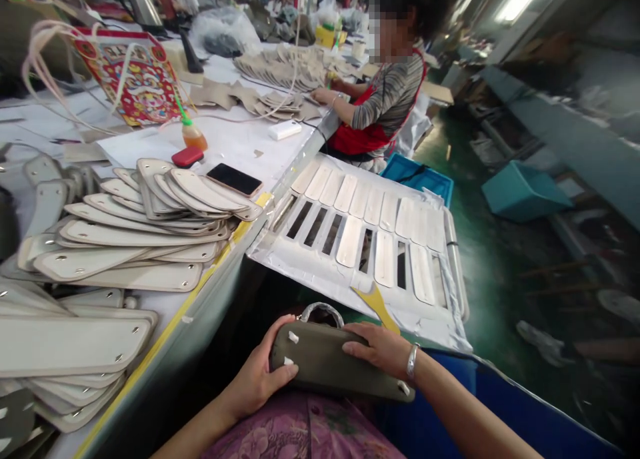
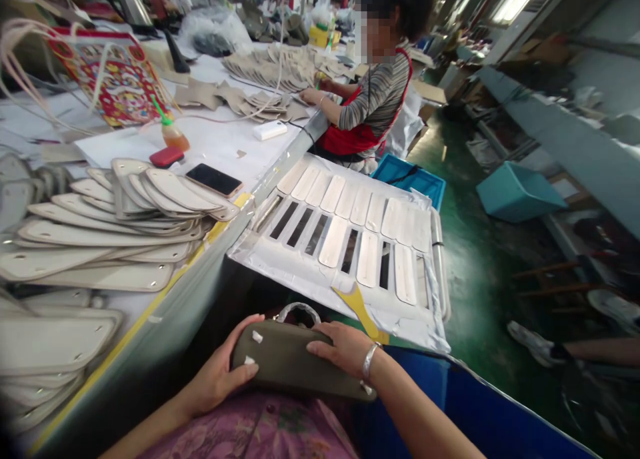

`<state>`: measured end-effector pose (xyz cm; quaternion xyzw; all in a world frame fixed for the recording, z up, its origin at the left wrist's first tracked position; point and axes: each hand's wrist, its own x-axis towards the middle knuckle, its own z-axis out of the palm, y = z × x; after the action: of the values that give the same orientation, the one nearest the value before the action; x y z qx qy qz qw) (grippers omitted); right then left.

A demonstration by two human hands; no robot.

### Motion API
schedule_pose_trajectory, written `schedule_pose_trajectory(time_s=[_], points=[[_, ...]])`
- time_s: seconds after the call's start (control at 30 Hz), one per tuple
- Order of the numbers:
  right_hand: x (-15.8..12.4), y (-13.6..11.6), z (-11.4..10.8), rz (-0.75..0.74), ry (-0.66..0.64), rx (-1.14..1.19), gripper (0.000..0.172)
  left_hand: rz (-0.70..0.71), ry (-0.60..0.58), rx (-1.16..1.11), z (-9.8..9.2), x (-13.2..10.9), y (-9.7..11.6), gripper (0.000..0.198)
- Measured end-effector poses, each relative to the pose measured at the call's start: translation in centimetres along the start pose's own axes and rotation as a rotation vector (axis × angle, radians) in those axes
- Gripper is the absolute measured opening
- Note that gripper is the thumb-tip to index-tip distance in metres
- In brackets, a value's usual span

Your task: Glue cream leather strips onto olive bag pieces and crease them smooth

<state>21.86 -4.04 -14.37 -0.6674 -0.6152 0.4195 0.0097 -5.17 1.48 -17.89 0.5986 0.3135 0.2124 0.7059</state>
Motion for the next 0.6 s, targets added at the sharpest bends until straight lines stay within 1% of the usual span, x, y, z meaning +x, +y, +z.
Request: schedule_pose_trajectory(time_s=[0.1, 0.17, 0.2, 0.23, 0.3, 0.37, 0.4, 0.5, 0.57, 0.6], points=[[-2.6, 2.6, -0.5, 0.082, 0.049, -0.041, 0.048, -0.016, 0.001, 0.013, 0.2, 0.0, -0.1, 0.064], [-4.1, 3.4, -0.6, 0.144, 0.097, -0.101, 0.048, -0.028, 0.016, 0.033, 0.4, -0.1, -0.2, 0.063], [-4.6, 3.4, -0.5, 0.164, 0.129, -0.139, 0.05, -0.033, 0.026, 0.045, 0.4, -0.2, -0.3, 0.062], [-5.0, 3.1, -0.3, 0.169, 0.164, -0.177, 0.052, -0.037, 0.037, 0.058, 0.5, -0.2, -0.4, 0.062], [-5.0, 1.8, 0.6, 0.138, 0.228, -0.228, 0.064, -0.039, 0.058, 0.088, 0.7, -0.4, -0.6, 0.061], [-4.1, -0.2, 1.8, 0.086, 0.274, -0.241, 0.075, -0.034, 0.078, 0.115, 0.8, -0.6, -0.7, 0.061], [-3.5, -1.2, 2.4, 0.062, 0.29, -0.238, 0.078, -0.031, 0.092, 0.13, 0.9, -0.8, -0.7, 0.061], [-1.2, -3.9, 3.8, -0.009, 0.307, -0.225, 0.076, -0.014, 0.133, 0.172, 1.1, -1.1, -0.7, 0.063], [-0.4, -4.6, 4.3, -0.056, 0.311, -0.218, 0.077, -0.006, 0.148, 0.2, 1.4, -1.3, -0.5, 0.066], [-0.3, -4.5, 4.3, -0.071, 0.319, -0.217, 0.078, -0.004, 0.151, 0.213, 1.5, -1.3, -0.5, 0.066]])
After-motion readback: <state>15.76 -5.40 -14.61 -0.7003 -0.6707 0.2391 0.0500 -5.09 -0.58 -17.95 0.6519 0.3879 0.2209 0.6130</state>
